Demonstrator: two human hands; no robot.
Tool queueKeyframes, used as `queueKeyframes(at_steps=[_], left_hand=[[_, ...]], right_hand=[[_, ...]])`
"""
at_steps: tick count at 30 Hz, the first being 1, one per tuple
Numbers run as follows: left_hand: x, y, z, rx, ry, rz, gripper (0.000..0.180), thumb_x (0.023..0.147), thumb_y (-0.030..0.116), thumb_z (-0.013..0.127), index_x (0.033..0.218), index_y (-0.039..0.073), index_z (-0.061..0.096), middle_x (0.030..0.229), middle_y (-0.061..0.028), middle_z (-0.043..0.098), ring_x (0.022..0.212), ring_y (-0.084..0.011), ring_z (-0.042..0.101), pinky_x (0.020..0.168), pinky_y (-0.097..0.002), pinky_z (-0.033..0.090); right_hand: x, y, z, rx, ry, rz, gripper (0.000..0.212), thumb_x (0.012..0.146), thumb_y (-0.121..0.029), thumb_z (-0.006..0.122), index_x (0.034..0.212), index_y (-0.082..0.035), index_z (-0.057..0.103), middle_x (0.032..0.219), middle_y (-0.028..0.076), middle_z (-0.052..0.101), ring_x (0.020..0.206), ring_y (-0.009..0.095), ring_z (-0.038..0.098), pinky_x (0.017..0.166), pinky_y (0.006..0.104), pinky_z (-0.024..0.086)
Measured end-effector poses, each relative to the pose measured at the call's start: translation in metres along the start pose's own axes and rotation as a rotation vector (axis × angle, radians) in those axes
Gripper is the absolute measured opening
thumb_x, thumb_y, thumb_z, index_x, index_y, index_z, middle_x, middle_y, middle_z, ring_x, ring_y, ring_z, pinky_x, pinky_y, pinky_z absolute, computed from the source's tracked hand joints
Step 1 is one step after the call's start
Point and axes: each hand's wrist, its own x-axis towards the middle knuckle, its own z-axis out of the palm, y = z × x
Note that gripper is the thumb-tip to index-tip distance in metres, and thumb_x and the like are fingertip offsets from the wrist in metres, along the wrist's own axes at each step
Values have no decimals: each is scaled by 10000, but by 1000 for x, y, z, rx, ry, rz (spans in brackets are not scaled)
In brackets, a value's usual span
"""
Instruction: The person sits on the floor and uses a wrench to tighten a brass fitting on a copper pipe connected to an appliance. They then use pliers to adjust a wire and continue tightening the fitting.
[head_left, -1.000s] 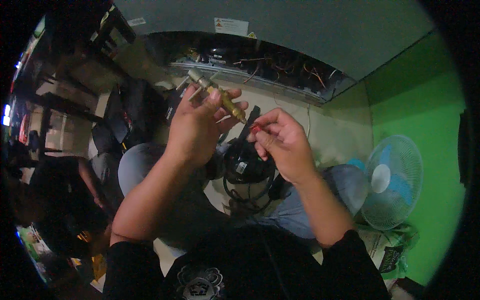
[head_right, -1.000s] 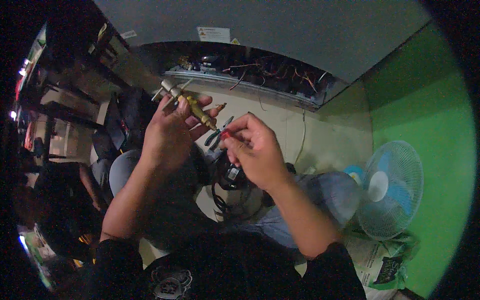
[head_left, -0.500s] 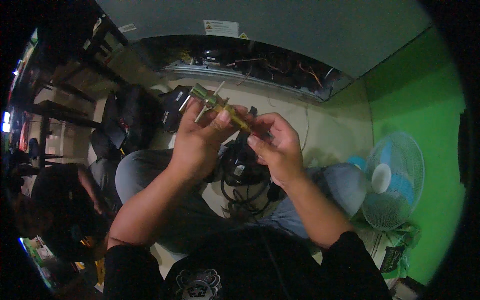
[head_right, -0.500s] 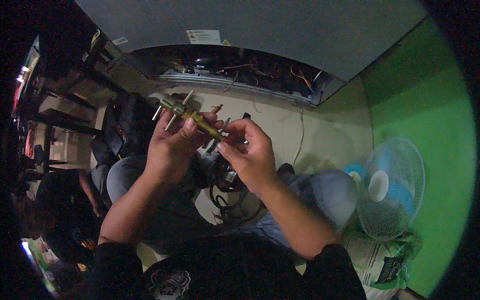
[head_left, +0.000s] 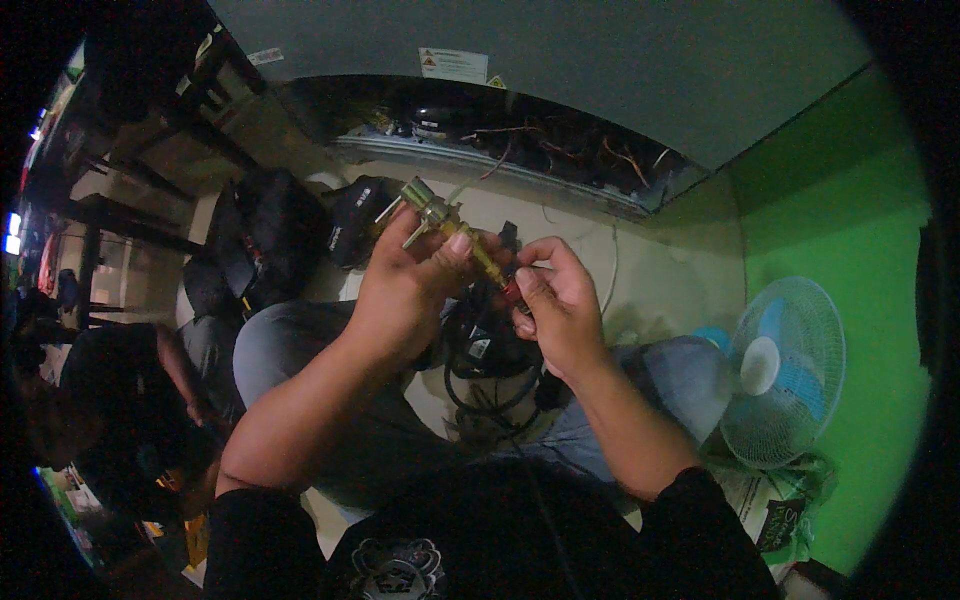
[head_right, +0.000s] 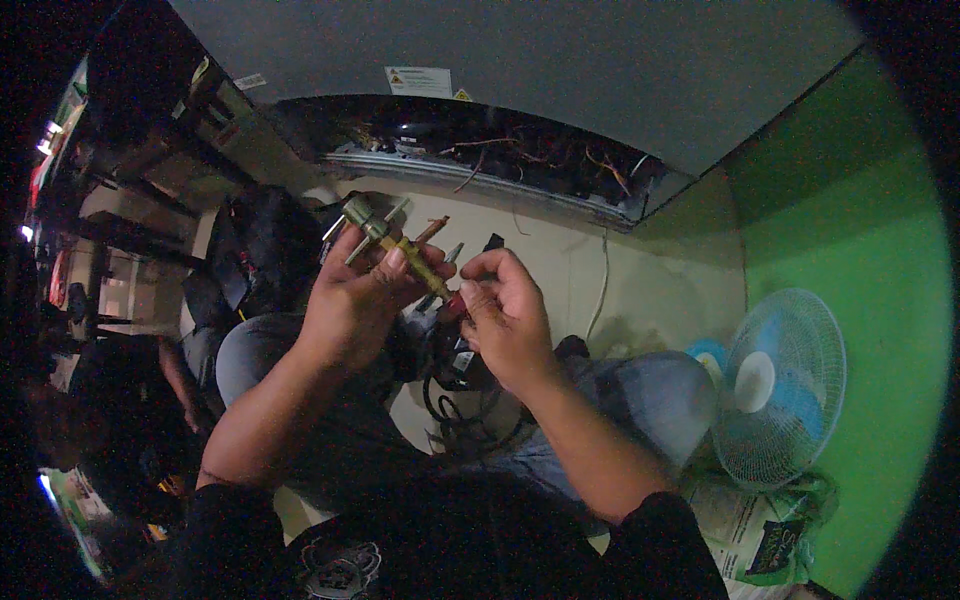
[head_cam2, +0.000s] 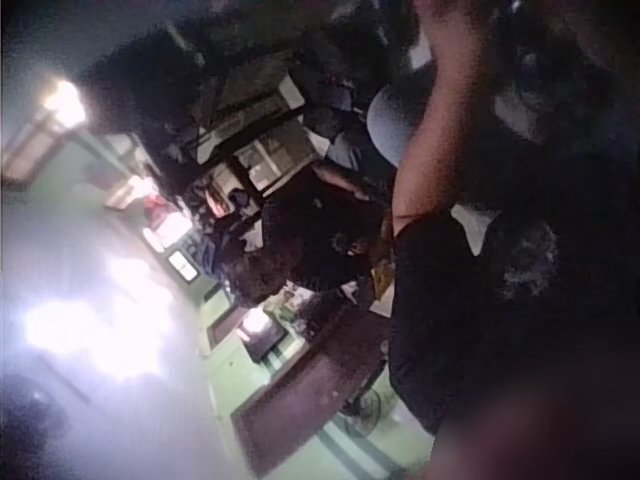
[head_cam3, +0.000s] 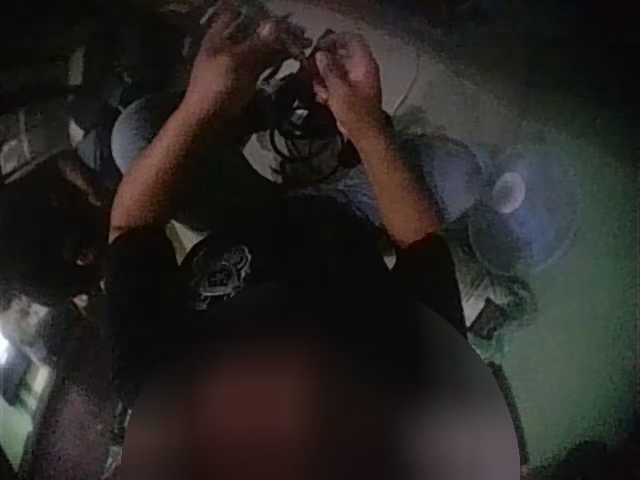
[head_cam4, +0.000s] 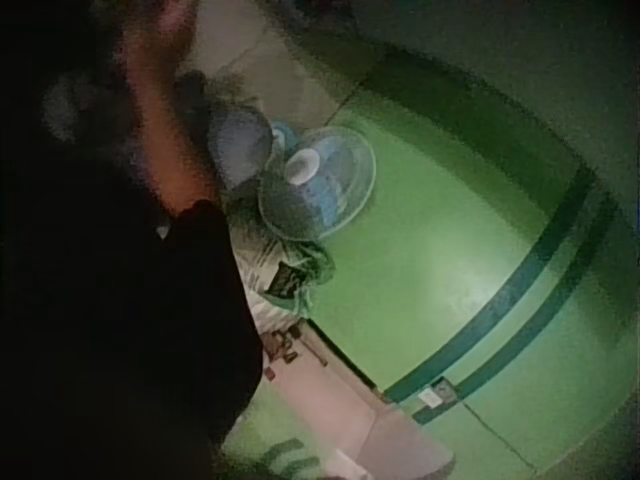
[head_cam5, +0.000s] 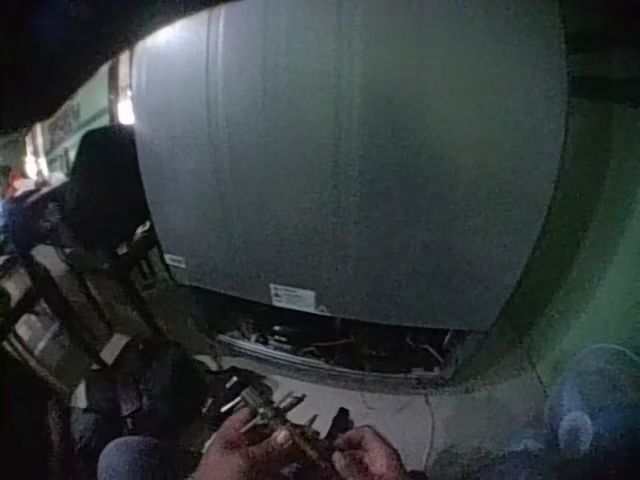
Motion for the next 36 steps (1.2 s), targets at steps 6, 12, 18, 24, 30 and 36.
queueKeyframes(at_steps=[6,12,18,24,30,36], left_hand=[[0,-3,-2,28,16,3,311,973,90,614,1231,11,460,1130,-188,649,1033,-297,674,919,-412,546],[1,-4,-5,51,32,-14,339,993,118,579,1295,40,447,1144,-201,647,1079,-358,659,946,-489,522],[1,-3,-9,49,7,-35,335,991,125,588,1280,40,444,1137,-203,645,1078,-367,661,943,-496,529],[1,-2,-13,31,14,-45,303,987,97,583,1256,42,455,1124,-196,652,1050,-360,673,933,-497,536],[0,-1,-13,24,29,-25,307,971,84,605,1243,55,467,1100,-191,662,1046,-354,676,930,-480,542],[0,-1,-12,28,22,-41,300,978,93,603,1248,61,474,1096,-179,665,1046,-327,675,914,-455,553]], right_hand=[[0,-3,-1,9,-27,35,199,1017,-132,547,1179,-79,444,802,14,556,586,50,449,465,209,343],[1,-3,1,54,-4,120,205,1020,-192,560,1186,-116,467,912,20,578,608,51,428,475,200,327],[4,-1,0,61,-85,162,200,1038,-201,517,1215,-115,481,943,30,580,597,57,434,467,214,332],[4,3,4,47,-60,125,168,1030,-155,514,1185,-97,485,984,81,615,563,53,423,447,211,326],[5,0,6,96,-54,163,196,1024,-185,549,1187,-99,484,871,82,641,556,62,433,442,209,311],[2,3,11,134,3,165,183,1031,-195,538,1173,-92,484,857,78,646,561,60,442,449,202,319]])
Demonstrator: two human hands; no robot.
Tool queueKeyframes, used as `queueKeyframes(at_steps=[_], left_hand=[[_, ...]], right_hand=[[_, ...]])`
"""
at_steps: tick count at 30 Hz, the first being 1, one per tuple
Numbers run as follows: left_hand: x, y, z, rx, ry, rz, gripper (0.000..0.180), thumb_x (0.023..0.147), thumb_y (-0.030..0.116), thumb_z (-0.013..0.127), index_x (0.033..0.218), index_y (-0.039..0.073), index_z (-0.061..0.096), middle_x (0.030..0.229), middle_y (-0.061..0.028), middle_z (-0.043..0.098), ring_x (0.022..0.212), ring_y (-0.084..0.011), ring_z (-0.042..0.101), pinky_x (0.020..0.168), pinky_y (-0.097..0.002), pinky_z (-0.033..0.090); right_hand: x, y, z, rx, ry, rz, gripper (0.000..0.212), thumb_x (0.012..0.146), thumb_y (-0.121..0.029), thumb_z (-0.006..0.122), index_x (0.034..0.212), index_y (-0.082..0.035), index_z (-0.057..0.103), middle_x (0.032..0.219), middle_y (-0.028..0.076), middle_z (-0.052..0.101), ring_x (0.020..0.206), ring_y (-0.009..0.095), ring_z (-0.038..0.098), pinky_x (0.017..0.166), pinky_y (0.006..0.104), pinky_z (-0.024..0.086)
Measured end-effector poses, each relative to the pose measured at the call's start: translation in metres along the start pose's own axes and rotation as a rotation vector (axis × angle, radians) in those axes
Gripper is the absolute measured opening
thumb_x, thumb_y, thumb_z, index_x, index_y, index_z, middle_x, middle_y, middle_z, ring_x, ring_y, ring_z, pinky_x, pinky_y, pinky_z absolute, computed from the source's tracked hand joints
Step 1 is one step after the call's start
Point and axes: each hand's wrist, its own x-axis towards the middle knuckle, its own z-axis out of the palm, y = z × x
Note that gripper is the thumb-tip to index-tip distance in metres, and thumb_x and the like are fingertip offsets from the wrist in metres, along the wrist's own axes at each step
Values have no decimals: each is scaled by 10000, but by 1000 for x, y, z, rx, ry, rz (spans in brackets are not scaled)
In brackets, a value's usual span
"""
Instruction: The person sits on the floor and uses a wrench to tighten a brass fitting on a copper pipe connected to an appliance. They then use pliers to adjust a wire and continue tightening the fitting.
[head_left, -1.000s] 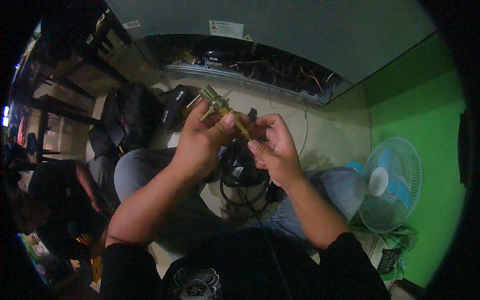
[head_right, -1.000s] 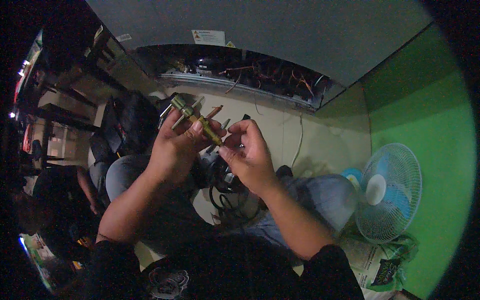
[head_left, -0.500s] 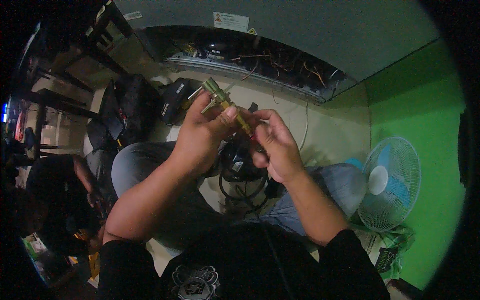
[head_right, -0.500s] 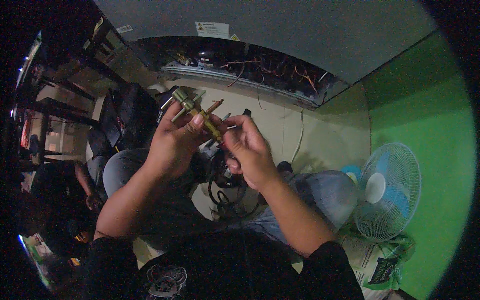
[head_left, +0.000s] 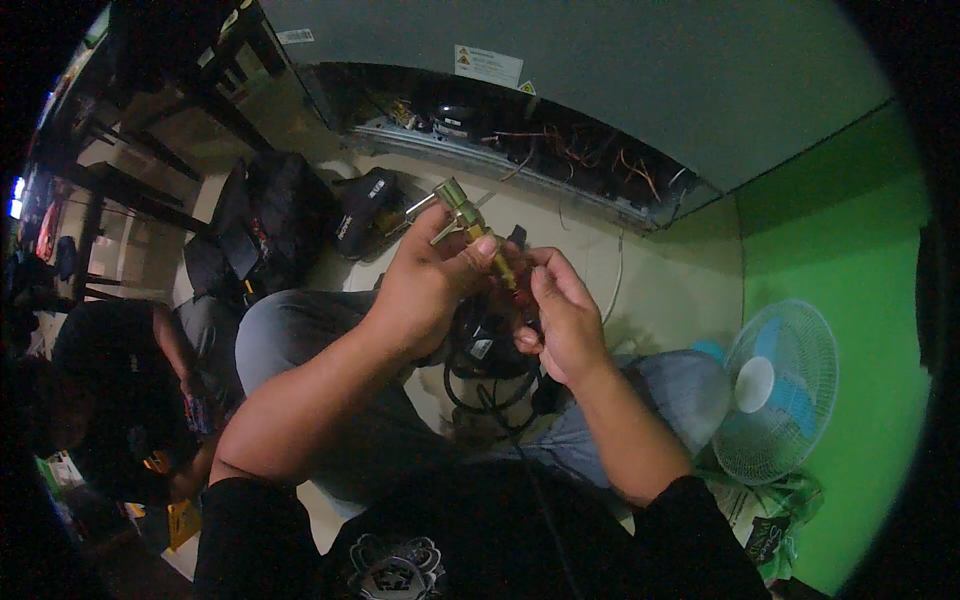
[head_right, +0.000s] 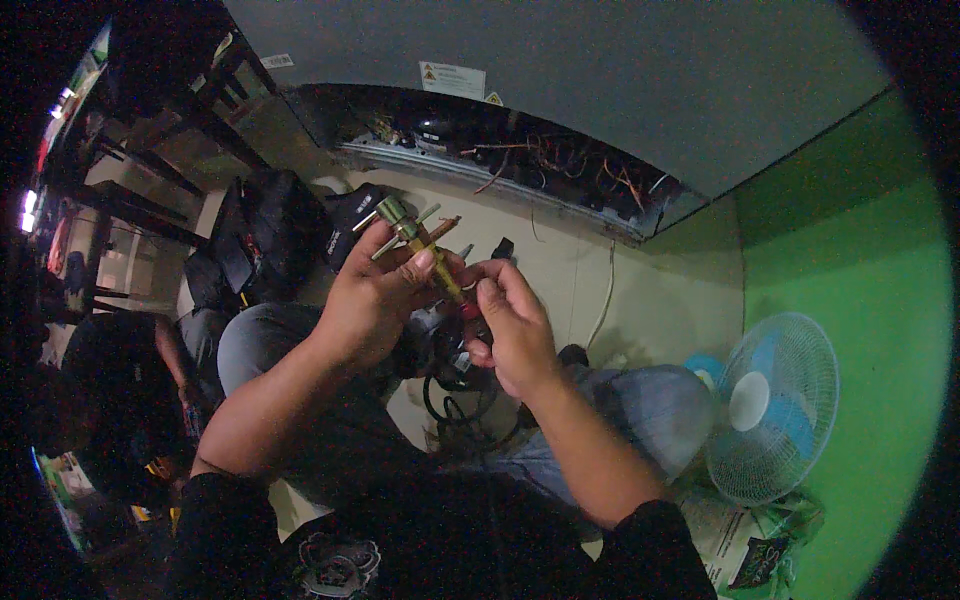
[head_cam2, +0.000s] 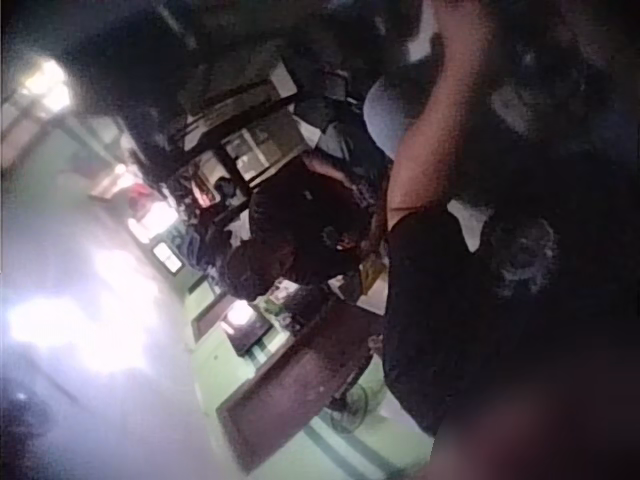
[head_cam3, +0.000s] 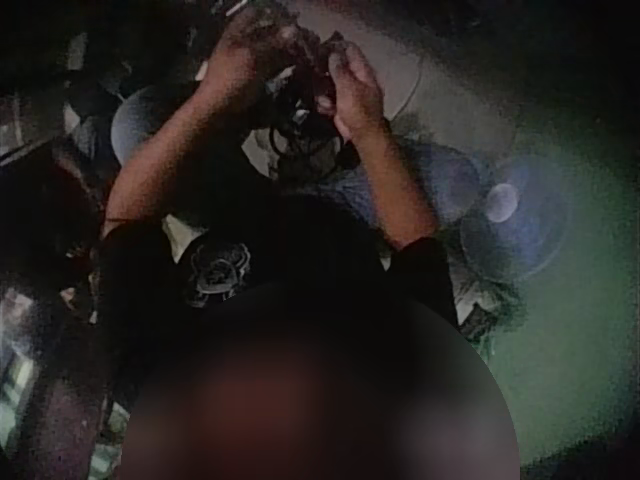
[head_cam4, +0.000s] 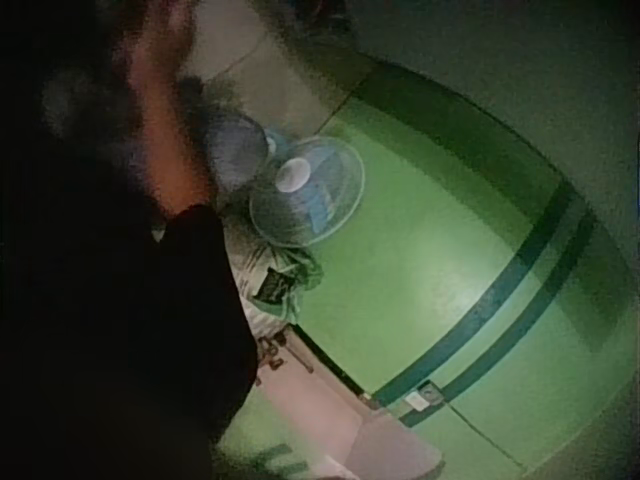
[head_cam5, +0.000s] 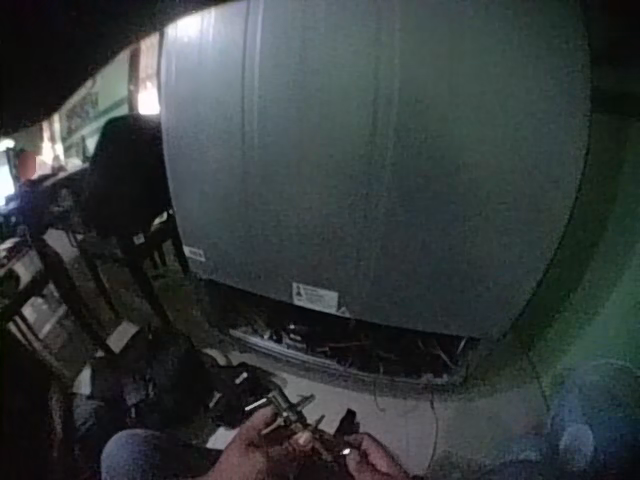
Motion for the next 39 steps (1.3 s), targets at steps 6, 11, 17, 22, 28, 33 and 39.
queueKeyframes(at_steps=[6,11,17,22,28,33,39], left_hand=[[2,-1,-1,34,11,-15,300,983,100,599,1254,59,476,1095,-169,664,1037,-311,672,915,-449,554],[1,-4,-2,16,27,7,285,984,105,598,1240,47,489,1097,-167,664,1032,-300,672,914,-446,546],[1,-1,0,28,38,-17,301,973,120,617,1237,44,494,1099,-170,660,1033,-300,668,906,-451,535],[4,-2,-3,27,-34,37,313,989,181,600,1248,53,478,1065,-165,652,966,-290,667,864,-458,540],[1,13,-9,-60,156,54,302,1005,379,543,1124,107,486,902,-89,602,756,-217,589,650,-368,474],[1,35,-21,-191,339,-110,421,967,425,603,1239,111,539,1030,-140,677,826,-306,658,686,-403,510],[-1,3,-7,522,230,-195,570,995,564,474,874,31,636,729,-113,604,661,-219,595,607,-382,461]], right_hand=[[0,1,0,-2,-9,16,177,1016,-168,569,1155,-80,501,836,37,603,567,58,443,457,201,333],[1,10,-7,-129,-80,-23,177,1025,-200,561,1143,-74,524,810,-4,561,565,55,425,468,201,330],[3,13,-3,-185,8,133,319,1050,-361,496,1053,-57,595,809,31,592,579,82,443,495,219,335],[0,13,-8,154,-100,211,355,1031,-386,529,1014,-44,624,815,59,641,641,135,534,537,275,396],[51,77,-87,-948,-81,130,169,927,-184,587,960,-78,715,860,51,709,802,199,691,725,342,548],[28,187,-135,-1563,-821,558,161,890,-171,600,959,-89,720,875,59,712,790,216,694,706,363,552],[13,246,-120,-1614,-905,556,181,905,-195,590,983,-79,706,902,71,711,811,218,694,712,371,553]])
